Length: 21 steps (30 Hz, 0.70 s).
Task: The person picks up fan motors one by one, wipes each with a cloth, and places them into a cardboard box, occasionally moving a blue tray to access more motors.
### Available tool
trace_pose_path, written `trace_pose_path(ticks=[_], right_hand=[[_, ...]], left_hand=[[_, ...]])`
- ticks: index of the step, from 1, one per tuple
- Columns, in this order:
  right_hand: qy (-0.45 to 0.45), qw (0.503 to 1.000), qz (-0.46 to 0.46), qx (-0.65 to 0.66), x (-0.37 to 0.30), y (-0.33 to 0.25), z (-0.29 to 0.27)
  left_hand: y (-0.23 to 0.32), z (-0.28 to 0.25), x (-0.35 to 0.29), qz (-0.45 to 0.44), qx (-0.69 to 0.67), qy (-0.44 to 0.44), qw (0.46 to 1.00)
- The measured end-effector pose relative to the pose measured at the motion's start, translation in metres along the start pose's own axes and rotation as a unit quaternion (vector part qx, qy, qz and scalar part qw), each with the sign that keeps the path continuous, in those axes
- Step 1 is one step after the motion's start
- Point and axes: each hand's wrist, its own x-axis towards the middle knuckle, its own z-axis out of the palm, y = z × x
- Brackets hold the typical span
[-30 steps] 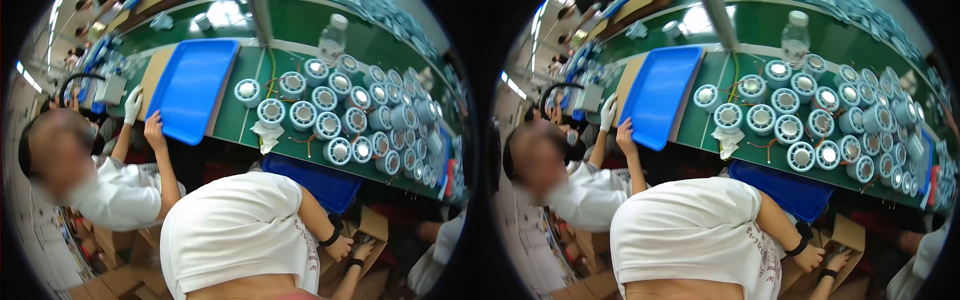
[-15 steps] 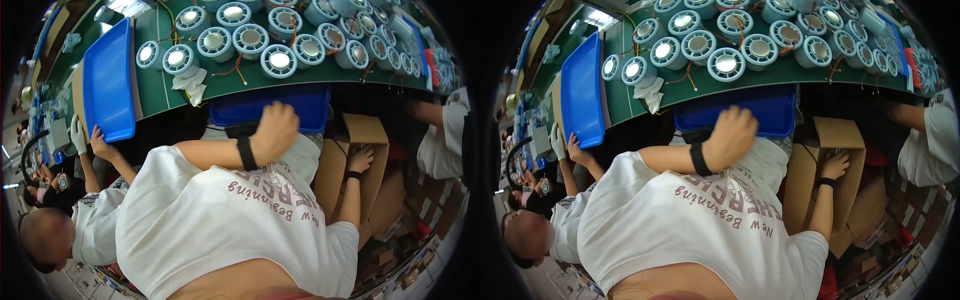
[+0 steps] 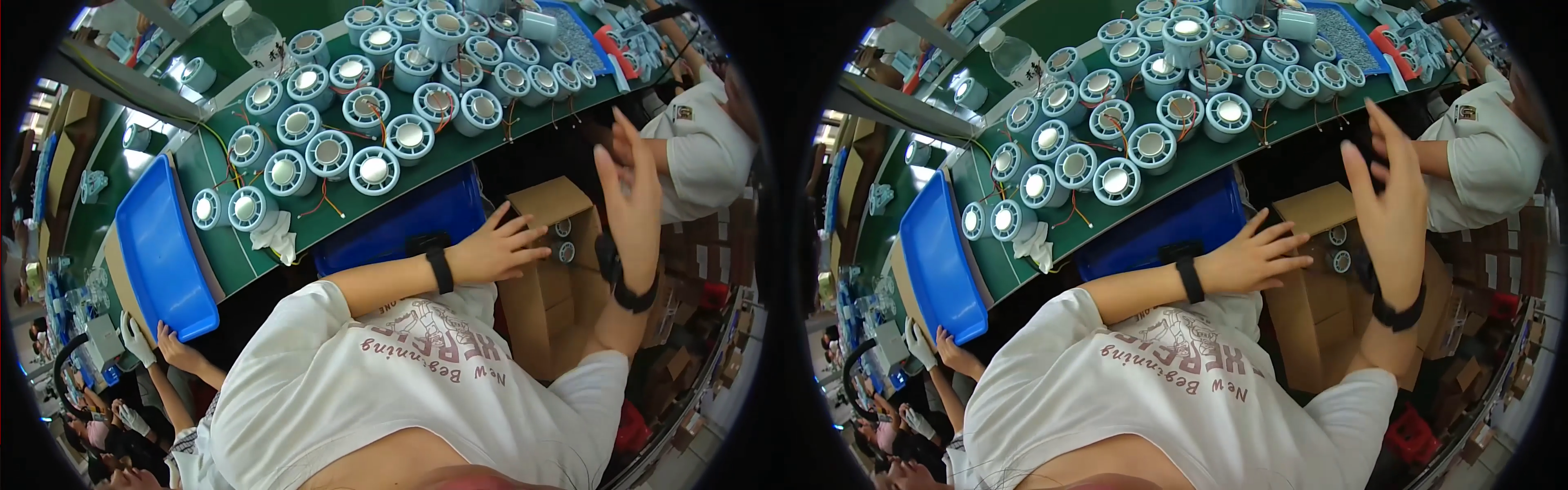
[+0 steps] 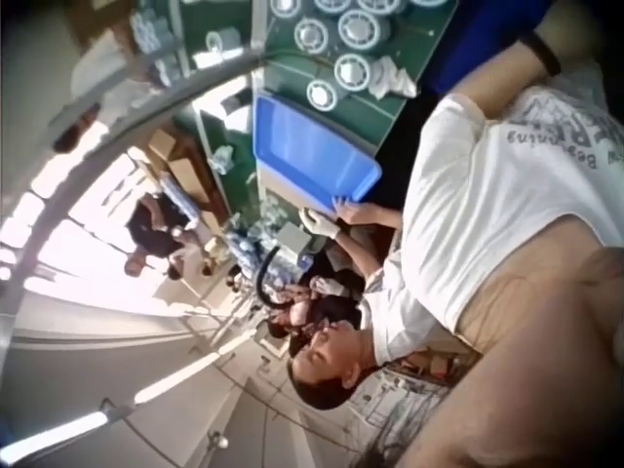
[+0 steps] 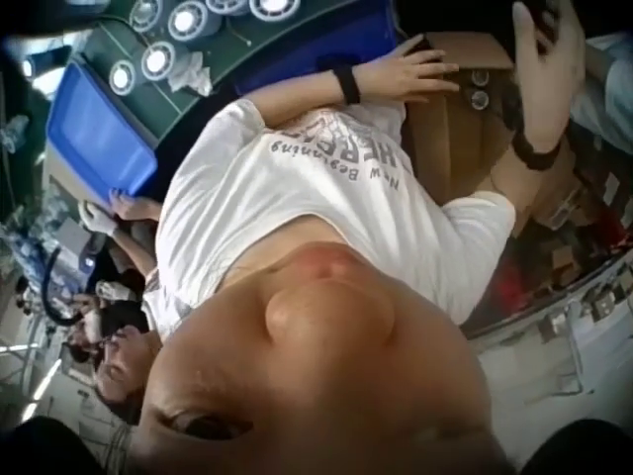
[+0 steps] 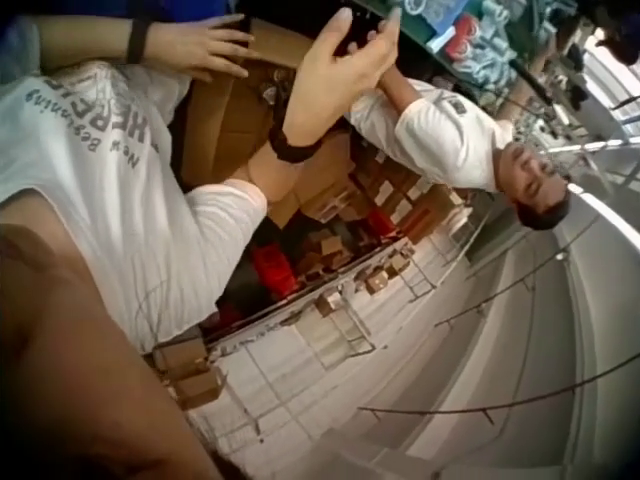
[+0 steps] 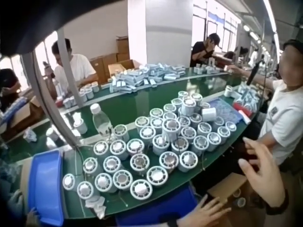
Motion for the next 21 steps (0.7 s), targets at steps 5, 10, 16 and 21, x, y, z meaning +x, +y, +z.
trace_pose_path(ticks=[5,10,16,21], right_hand=[[-0.028,0.971,-0.087,-0.223,0.182,0.073,0.048],[-0.076,0.959,0.071,-0.265,0.244,0.096,0.101],[-0.050,0.955,-0.048,-0.288,0.253,0.096,0.121],[0.010,0.930,-0.094,-0.356,0.257,0.082,0.135]], left_hand=[[0.000,0.062,0.004,-0.028,-0.157,-0.040,0.986],[-0.022,0.038,0.015,-0.224,-0.370,-0.168,0.886],[-0.030,0.077,-0.010,-0.151,-0.338,-0.013,0.929],[-0.021,0.050,0.004,-0.249,-0.309,0.002,0.918]])
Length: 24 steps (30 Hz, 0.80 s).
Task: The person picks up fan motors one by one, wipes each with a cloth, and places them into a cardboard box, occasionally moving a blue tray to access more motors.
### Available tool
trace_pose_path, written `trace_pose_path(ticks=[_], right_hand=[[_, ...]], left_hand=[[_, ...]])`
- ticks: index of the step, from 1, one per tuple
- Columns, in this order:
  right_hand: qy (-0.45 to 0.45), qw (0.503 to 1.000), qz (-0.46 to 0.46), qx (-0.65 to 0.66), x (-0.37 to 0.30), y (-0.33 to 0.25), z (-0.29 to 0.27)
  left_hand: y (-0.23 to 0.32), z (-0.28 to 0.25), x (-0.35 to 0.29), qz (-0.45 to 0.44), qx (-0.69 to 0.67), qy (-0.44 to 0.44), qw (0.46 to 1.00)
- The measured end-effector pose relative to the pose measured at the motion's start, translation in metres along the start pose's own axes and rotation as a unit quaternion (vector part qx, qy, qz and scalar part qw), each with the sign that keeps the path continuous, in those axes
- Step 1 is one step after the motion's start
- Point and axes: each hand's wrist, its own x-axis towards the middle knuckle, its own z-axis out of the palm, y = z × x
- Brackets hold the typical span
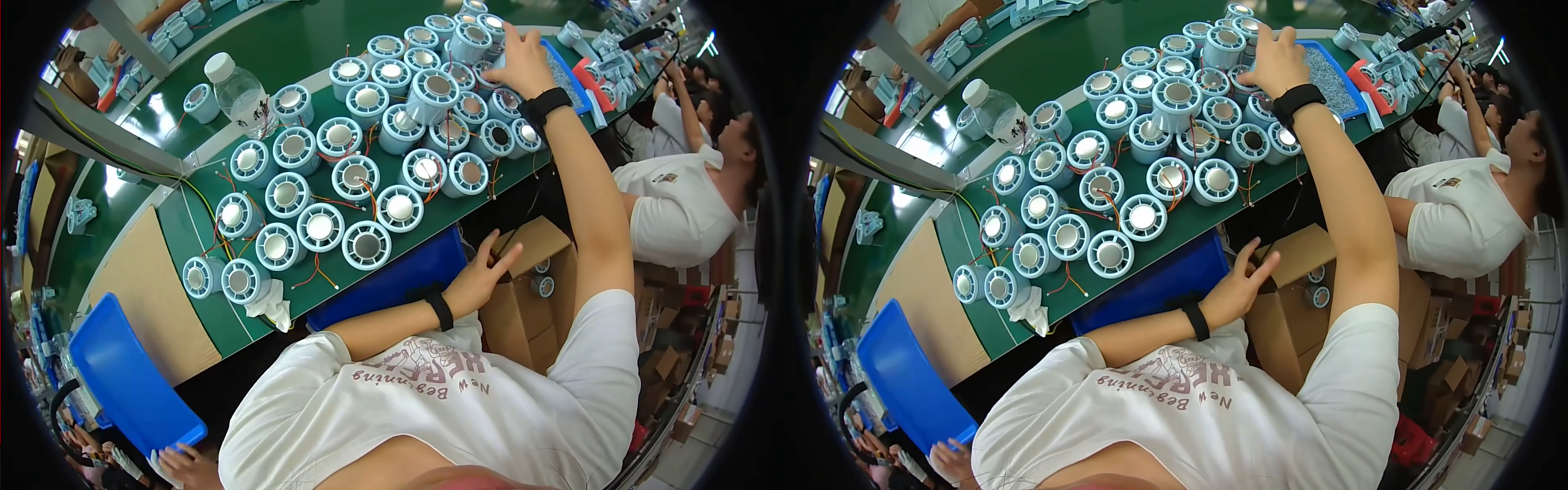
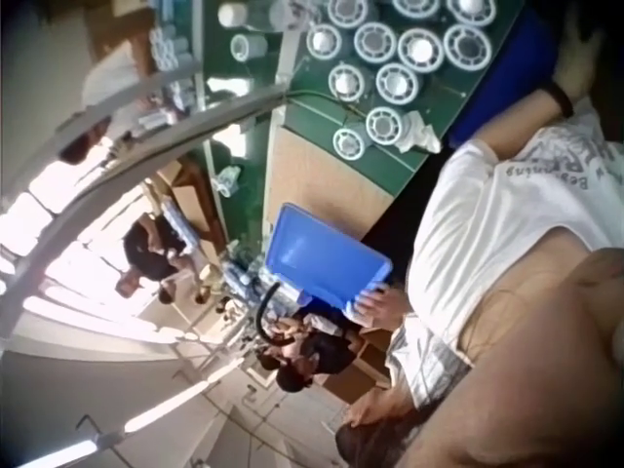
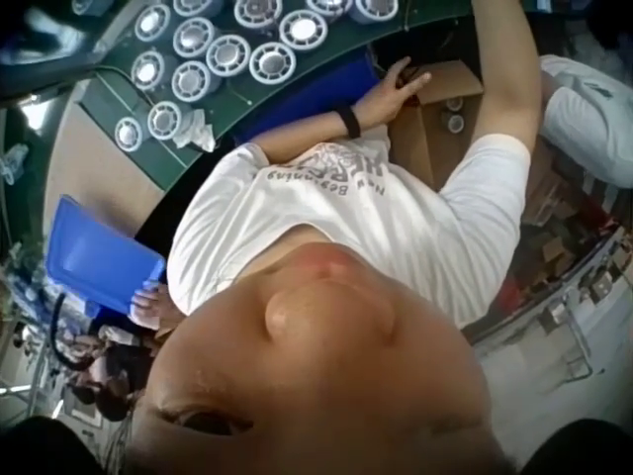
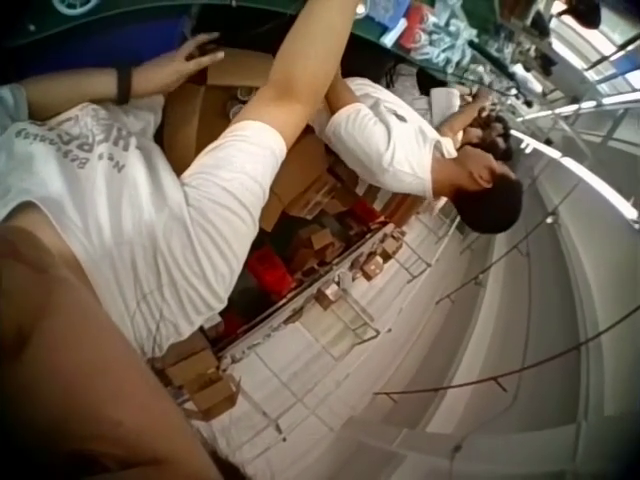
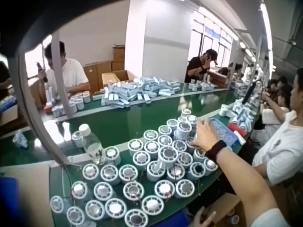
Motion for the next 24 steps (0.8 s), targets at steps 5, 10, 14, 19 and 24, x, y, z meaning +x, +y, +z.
trace_pose_path(ticks=[5,10,14,19,24], right_hand=[[-0.024,0.994,-0.036,0.101,0.005,-0.030,-0.005],[-0.014,0.976,-0.069,0.204,0.019,-0.027,0.009],[0.003,0.965,-0.072,0.252,0.011,-0.027,0.004],[0.073,0.928,-0.075,0.357,-0.030,-0.015,-0.041],[0.020,0.877,-0.033,0.478,-0.106,-0.017,-0.139]], left_hand=[[-0.009,0.002,-0.002,0.080,0.103,-0.035,0.991],[-0.007,0.008,-0.012,0.161,0.278,-0.013,0.947],[-0.027,0.027,-0.018,0.244,0.275,-0.150,0.918],[-0.026,0.031,-0.024,0.195,0.249,-0.224,0.922],[-0.032,0.030,-0.026,0.190,0.254,-0.174,0.932]])
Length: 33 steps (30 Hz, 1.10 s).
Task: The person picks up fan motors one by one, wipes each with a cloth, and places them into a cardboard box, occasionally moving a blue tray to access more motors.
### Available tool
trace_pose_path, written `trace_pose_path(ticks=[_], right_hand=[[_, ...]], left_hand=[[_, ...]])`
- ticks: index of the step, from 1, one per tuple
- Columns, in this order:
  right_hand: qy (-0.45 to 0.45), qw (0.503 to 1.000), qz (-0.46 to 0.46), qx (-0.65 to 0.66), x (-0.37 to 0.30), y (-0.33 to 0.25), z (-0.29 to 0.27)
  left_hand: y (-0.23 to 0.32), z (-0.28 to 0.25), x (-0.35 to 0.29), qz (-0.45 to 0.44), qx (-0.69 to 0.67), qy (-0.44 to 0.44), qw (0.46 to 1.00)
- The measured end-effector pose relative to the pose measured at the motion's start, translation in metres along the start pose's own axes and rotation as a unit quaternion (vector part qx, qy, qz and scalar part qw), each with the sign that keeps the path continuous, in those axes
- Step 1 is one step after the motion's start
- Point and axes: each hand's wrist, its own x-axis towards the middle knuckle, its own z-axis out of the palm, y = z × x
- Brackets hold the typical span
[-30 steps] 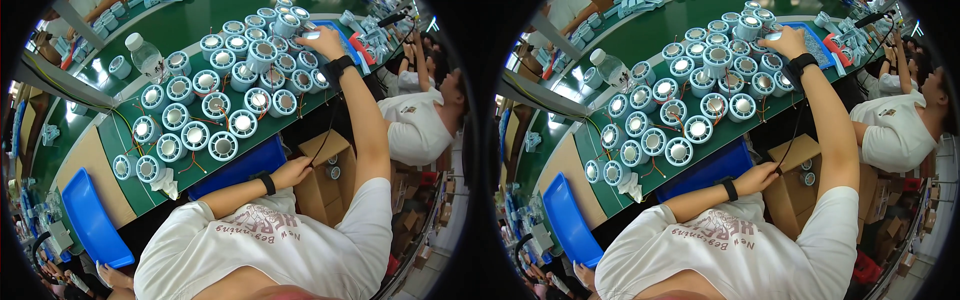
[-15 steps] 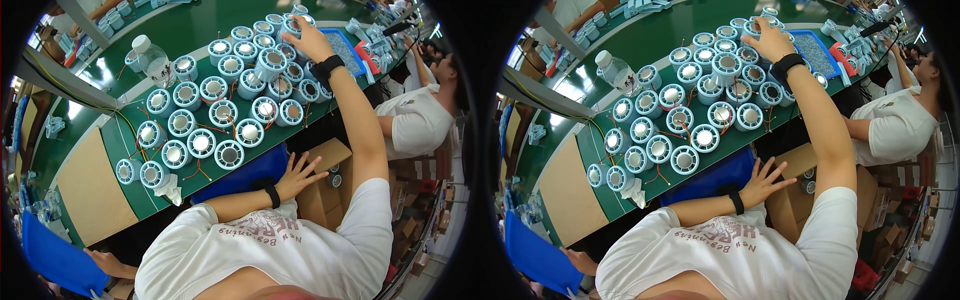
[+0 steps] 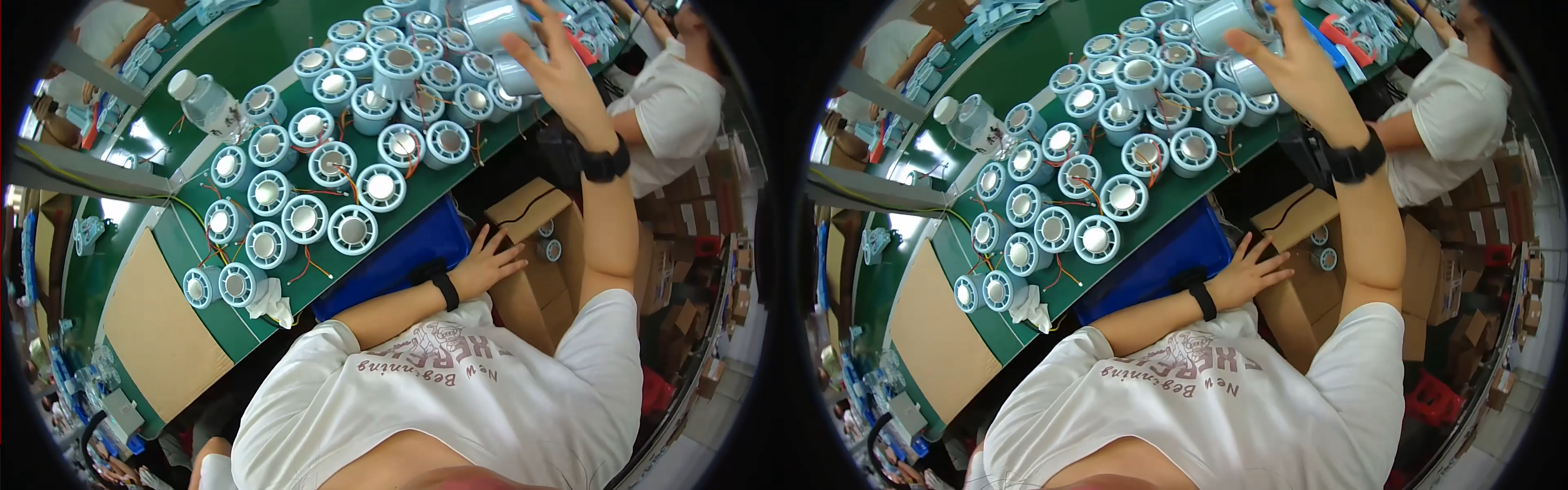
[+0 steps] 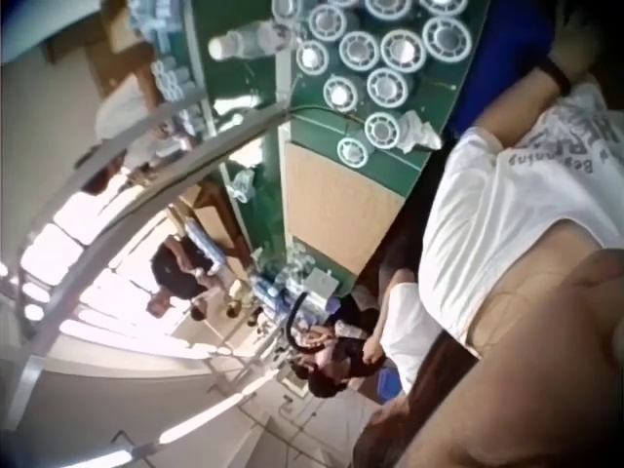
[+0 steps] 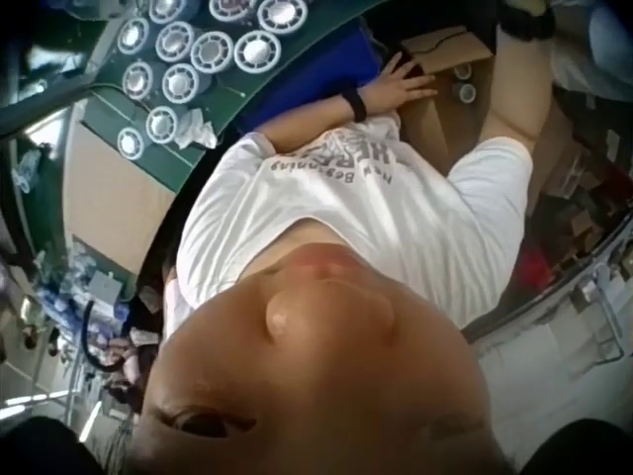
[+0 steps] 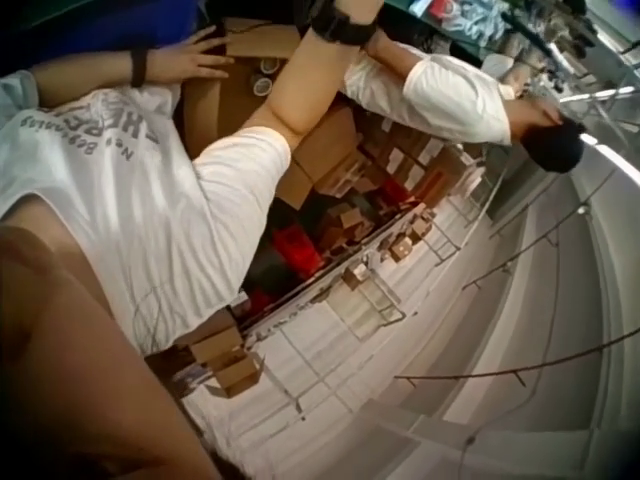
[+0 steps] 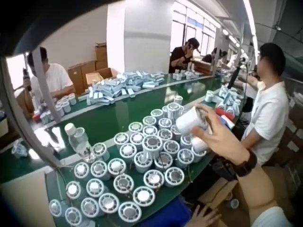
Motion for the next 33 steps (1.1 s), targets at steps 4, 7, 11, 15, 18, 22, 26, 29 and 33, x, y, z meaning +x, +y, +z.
trace_pose_path(ticks=[4,7,11,15,18,22,26,29,33], right_hand=[[0.074,0.995,0.062,0.034,-0.109,-0.012,-0.041],[0.137,0.980,0.148,-0.002,-0.192,-0.019,-0.066],[0.143,0.925,0.300,-0.182,-0.304,0.020,-0.067],[0.096,0.867,0.457,-0.171,-0.437,0.118,-0.054],[-0.027,0.809,0.533,-0.245,-0.482,0.167,-0.038],[-0.050,0.793,0.546,-0.264,-0.473,0.191,-0.006],[-0.006,0.813,0.510,-0.281,-0.475,0.203,0.013],[0.003,0.778,0.407,-0.478,-0.482,0.212,0.022],[-0.010,0.767,0.382,-0.515,-0.471,0.218,0.020]], left_hand=[[0.000,-0.009,0.008,-0.016,0.027,0.000,1.000],[-0.004,-0.011,0.010,0.000,0.043,0.007,0.999],[0.004,-0.007,0.011,0.003,0.048,0.004,0.999],[0.021,-0.003,0.013,0.049,0.107,0.017,0.993],[0.030,-0.008,0.010,0.139,0.064,-0.006,0.988],[0.038,-0.021,0.008,0.203,-0.080,0.024,0.976],[0.047,-0.043,0.028,-0.060,-0.426,0.035,0.902],[0.036,-0.041,0.045,-0.128,-0.409,0.058,0.902],[0.023,-0.015,0.042,0.027,-0.047,0.059,0.997]])
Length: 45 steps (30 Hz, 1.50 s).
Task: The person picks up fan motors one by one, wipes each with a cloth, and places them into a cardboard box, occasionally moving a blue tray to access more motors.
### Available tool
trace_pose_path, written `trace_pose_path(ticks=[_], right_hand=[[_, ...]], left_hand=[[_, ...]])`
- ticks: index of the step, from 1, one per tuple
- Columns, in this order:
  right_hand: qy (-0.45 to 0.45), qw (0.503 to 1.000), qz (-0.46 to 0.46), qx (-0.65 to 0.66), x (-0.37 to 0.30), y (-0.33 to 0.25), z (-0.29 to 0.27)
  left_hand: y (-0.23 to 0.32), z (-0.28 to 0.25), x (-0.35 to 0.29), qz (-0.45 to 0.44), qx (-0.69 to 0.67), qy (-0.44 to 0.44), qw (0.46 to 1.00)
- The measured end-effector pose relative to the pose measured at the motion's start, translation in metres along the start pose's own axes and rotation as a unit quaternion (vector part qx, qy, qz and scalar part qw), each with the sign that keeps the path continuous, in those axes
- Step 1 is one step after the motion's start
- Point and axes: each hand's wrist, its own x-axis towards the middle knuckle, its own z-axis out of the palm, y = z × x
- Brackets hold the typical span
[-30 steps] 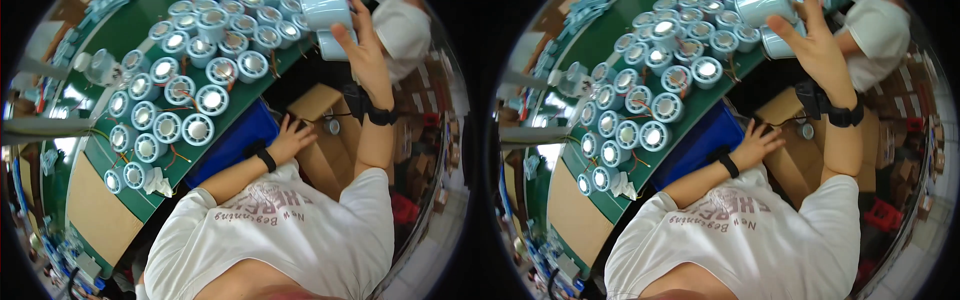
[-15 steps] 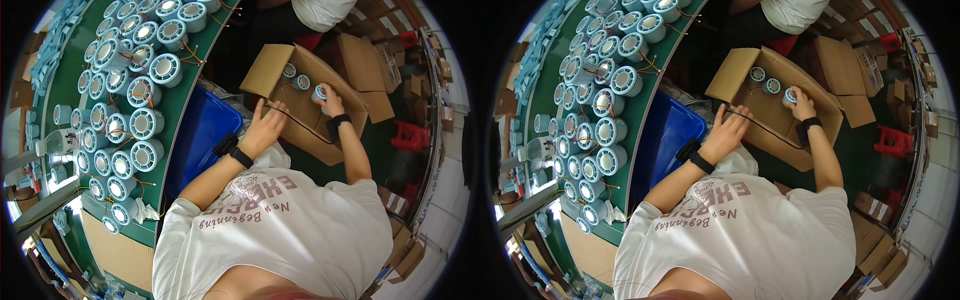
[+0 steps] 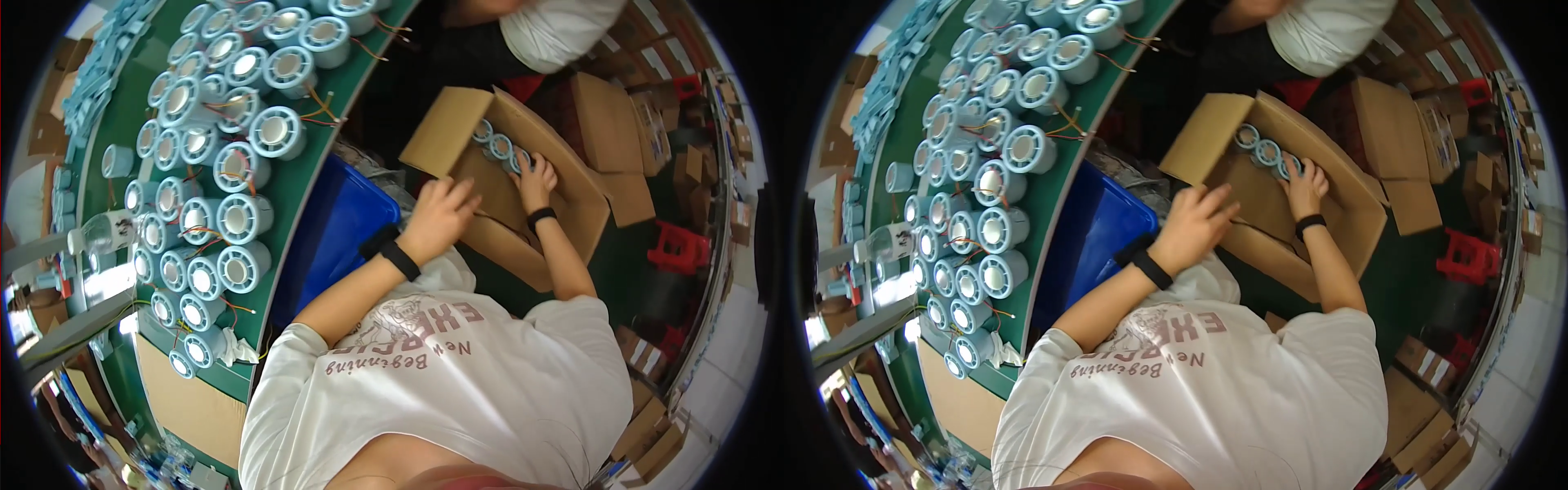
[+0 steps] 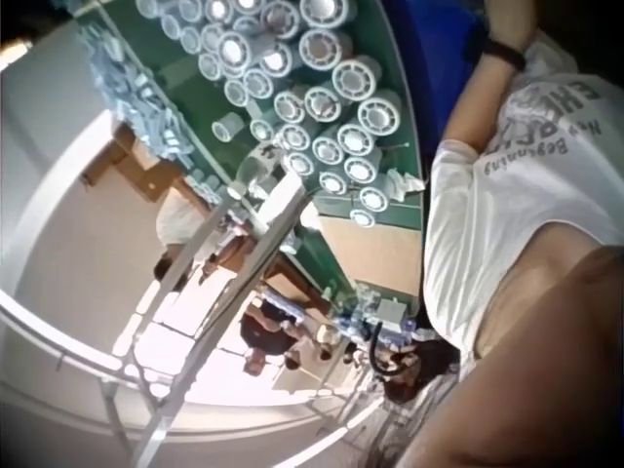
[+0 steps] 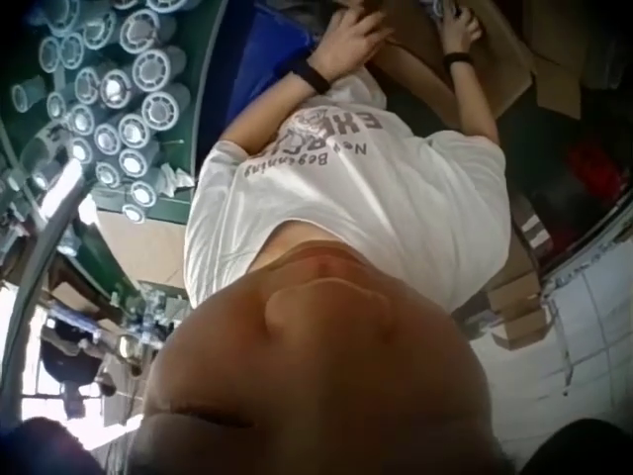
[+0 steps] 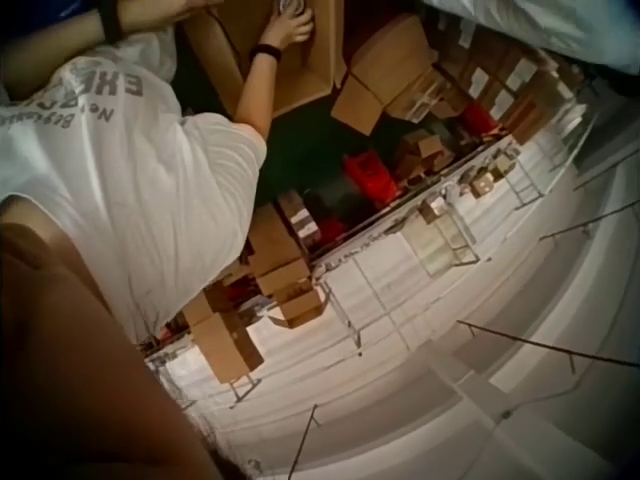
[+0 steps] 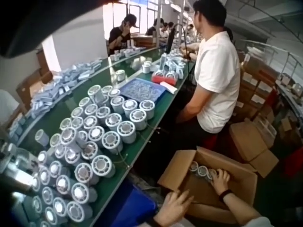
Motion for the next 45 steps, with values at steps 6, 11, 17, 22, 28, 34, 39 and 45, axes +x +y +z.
trace_pose_path(ticks=[6,11,17,22,28,34,39,45], right_hand=[[0.016,0.997,-0.025,0.072,0.019,-0.067,-0.183],[0.005,0.874,-0.193,0.447,0.069,-0.157,-0.349],[-0.181,0.705,-0.365,0.580,0.147,-0.322,-0.444],[0.033,0.666,-0.698,0.262,0.231,-0.495,-0.450],[-0.061,0.761,-0.640,-0.089,0.272,-0.665,-0.366],[-0.069,0.757,-0.634,-0.139,0.289,-0.707,-0.360],[-0.020,0.694,-0.720,0.012,0.271,-0.738,-0.349],[-0.050,0.629,-0.772,0.077,0.242,-0.756,-0.327]], left_hand=[[0.001,0.005,-0.008,-0.003,0.014,-0.018,1.000],[0.001,-0.003,-0.016,-0.001,-0.054,0.046,0.997],[-0.004,-0.050,-0.021,-0.145,-0.523,-0.008,0.840],[-0.005,-0.099,-0.039,-0.166,-0.691,0.009,0.703],[-0.024,-0.100,-0.057,-0.188,-0.658,0.223,0.694],[-0.040,-0.090,-0.072,-0.174,-0.656,0.238,0.694],[-0.036,-0.100,-0.076,-0.194,-0.533,0.242,0.787],[-0.015,-0.117,-0.082,-0.285,-0.291,0.193,0.893]])
